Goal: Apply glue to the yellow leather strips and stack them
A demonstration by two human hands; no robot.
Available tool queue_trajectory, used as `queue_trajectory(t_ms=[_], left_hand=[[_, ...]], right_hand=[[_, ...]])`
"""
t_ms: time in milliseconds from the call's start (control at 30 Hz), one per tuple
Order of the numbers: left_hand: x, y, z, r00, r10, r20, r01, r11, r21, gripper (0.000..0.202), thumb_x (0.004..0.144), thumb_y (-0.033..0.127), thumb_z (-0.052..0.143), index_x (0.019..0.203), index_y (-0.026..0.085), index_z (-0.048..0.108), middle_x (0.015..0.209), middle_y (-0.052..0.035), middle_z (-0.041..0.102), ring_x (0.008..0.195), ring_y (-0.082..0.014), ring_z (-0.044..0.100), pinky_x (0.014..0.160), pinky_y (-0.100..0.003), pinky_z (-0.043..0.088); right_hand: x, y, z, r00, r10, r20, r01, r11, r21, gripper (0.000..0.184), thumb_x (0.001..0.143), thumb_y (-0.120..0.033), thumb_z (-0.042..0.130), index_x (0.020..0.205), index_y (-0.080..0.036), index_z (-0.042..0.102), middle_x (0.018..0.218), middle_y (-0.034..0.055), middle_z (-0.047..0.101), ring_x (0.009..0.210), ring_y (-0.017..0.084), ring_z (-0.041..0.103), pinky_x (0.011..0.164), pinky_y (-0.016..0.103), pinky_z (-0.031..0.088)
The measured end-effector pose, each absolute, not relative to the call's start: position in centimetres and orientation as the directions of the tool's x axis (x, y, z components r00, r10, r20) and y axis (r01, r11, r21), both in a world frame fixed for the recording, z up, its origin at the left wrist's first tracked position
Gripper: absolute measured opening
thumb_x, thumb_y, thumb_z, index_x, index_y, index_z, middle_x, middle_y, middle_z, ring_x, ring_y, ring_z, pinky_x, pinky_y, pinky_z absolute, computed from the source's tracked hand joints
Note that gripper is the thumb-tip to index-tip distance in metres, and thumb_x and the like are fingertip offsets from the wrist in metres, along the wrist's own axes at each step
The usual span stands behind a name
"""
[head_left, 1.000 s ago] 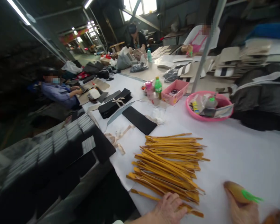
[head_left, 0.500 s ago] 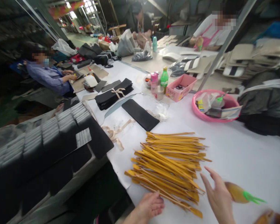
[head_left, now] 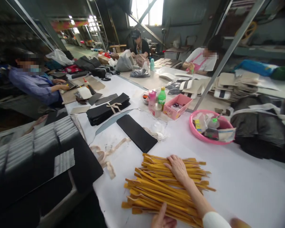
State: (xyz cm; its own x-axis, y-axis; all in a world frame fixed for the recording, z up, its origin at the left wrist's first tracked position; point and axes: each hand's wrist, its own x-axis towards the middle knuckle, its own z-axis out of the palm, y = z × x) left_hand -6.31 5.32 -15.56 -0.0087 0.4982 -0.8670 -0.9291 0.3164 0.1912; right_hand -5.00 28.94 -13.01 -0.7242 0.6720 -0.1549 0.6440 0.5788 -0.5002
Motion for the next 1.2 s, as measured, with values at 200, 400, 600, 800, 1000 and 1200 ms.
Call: queue_trajectory(t_ms=[200,400,600,800,1000,1200], left_hand=[[-6.8,7.4,-14.2,-0.064,0.516,-0.854,-0.955,0.216,0.202,0.072,0.061,0.065,0.081,0.115,0.018,0.069,0.119,-0.0120,0.071,0.120,-0.0300,0.062,0.104,-0.038,0.047],[-6.5,7.9,-11.7,-0.171,0.621,-0.765,-0.948,0.107,0.299,0.081,0.066,0.055,0.082,0.133,0.017,0.059,0.131,-0.0115,0.066,0.130,-0.0327,0.055,0.102,-0.041,0.050],[-7.3,7.8,-9.6,-0.299,0.646,-0.702,-0.873,0.112,0.475,0.082,0.063,0.044,0.088,0.135,0.018,0.058,0.129,-0.0130,0.066,0.123,-0.0369,0.059,0.100,-0.045,0.052],[-14.8,9.0,-5.4,-0.424,0.816,-0.393,-0.635,0.041,0.771,0.062,0.074,0.036,0.082,0.129,0.013,0.064,0.128,-0.0151,0.067,0.125,-0.0360,0.057,0.108,-0.048,0.045],[-26.7,12.4,-2.1,-0.297,0.885,-0.358,-0.413,0.218,0.884,0.058,0.070,0.034,0.085,0.121,0.011,0.068,0.121,-0.0157,0.071,0.118,-0.0369,0.062,0.104,-0.049,0.047],[-35.2,14.0,-2.9,-0.283,0.864,-0.417,-0.348,0.312,0.884,0.064,0.070,0.030,0.085,0.127,0.013,0.063,0.115,-0.0139,0.073,0.111,-0.0332,0.066,0.100,-0.045,0.051]], right_hand=[[-4.8,24.5,-13.4,-0.733,0.579,-0.357,0.673,0.541,-0.505,0.038,0.098,-0.052,0.048,0.089,-0.019,0.064,0.092,0.0054,0.067,0.091,0.021,0.063,0.088,0.040,0.045],[-2.8,23.2,-12.2,-0.769,0.418,-0.483,0.636,0.433,-0.639,0.035,0.085,-0.056,0.060,0.094,-0.023,0.064,0.087,0.0067,0.072,0.082,0.026,0.067,0.074,0.032,0.043],[-1.9,22.9,-10.6,-0.771,0.444,-0.456,0.587,0.218,-0.780,0.042,0.068,-0.049,0.076,0.099,-0.025,0.064,0.093,0.0012,0.073,0.086,0.026,0.066,0.076,0.032,0.045],[-6.2,21.3,-7.6,-0.747,0.613,-0.260,0.314,-0.019,-0.949,0.045,0.078,-0.047,0.070,0.114,-0.023,0.058,0.104,0.0028,0.071,0.095,0.026,0.065,0.084,0.035,0.049],[-16.2,21.0,-6.0,-0.596,0.796,-0.105,-0.037,-0.157,-0.987,0.044,0.086,-0.048,0.063,0.120,-0.023,0.050,0.117,0.0066,0.067,0.107,0.024,0.065,0.091,0.036,0.052],[-24.5,20.8,-7.7,-0.439,0.888,-0.133,-0.126,-0.207,-0.970,0.038,0.091,-0.048,0.061,0.115,-0.020,0.054,0.109,0.0064,0.068,0.096,0.021,0.067,0.083,0.038,0.055]])
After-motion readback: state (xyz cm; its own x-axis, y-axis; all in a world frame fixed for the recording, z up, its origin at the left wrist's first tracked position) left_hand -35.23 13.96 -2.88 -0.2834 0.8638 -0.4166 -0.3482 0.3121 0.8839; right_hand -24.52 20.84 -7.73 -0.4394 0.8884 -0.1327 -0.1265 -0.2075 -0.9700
